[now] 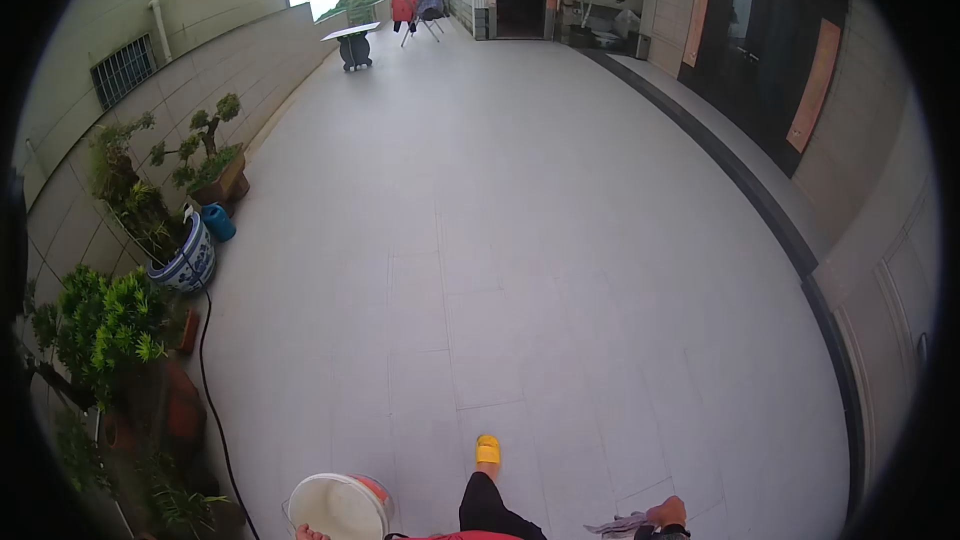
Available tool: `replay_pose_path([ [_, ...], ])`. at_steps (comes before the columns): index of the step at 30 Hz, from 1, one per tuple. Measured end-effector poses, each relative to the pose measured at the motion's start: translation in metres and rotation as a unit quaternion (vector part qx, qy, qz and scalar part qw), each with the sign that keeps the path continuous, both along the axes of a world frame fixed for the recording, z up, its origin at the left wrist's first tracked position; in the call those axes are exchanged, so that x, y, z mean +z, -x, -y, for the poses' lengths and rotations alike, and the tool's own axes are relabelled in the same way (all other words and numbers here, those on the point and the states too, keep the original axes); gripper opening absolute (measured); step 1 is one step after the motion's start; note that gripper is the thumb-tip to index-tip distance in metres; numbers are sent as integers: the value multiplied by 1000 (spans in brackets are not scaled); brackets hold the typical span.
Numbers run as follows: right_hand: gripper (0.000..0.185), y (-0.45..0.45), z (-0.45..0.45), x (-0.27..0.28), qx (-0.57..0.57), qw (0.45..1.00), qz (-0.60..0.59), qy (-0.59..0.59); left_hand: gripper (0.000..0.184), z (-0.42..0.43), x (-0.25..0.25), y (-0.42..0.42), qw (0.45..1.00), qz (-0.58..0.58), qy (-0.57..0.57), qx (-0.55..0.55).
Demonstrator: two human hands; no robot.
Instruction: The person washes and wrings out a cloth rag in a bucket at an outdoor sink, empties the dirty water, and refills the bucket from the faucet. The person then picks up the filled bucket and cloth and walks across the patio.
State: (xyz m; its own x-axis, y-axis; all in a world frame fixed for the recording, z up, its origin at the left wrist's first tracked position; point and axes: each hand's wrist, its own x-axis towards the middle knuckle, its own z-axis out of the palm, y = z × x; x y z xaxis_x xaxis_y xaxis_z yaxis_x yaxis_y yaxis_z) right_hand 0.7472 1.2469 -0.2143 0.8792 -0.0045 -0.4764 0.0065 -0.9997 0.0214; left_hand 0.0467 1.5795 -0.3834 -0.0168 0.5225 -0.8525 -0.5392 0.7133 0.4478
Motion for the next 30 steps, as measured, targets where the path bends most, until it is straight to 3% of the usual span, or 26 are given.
replay_pose_path([
  [4, 45, -91, -11, -29, -63, 996, 61, 3, 31, -128, 32, -129, 999, -51, 2, -12],
  [7, 56, -153, -55, -28, 5, 1000, -17, -7, 30, -197, 54, -207, 998, -63, 6, -17],
  [9, 51, -197, -92, -33, 23, 999, -25, -18, 30, -236, 59, -252, 997, -68, 9, -16],
  [11, 48, -236, -141, -14, 16, 999, -20, -27, 29, -274, 60, -294, 997, -72, 13, -16],
  [13, 46, -255, -216, 47, -11, 999, -8, -33, 29, -314, 56, -335, 997, -75, 18, -16],
  [16, 52, -320, -242, 22, 6, 998, 35, -55, 28, -373, 50, -391, 996, -77, 29, -14],
  [18, 58, -355, -275, 29, -61, 995, 11, -83, 28, -419, 48, -430, 996, -78, 31, -16],
  [25, 55, -442, -405, 55, -89, 992, 20, -89, 27, -574, 57, -571, 996, -65, 37, -49],
  [28, 48, -511, -415, -2, -86, 991, -46, -91, 27, -628, 60, -632, 995, -63, 37, -68],
  [30, 42, -572, -384, -94, 124, 986, -67, -93, 26, -668, 60, -677, 995, -61, 36, -76],
])
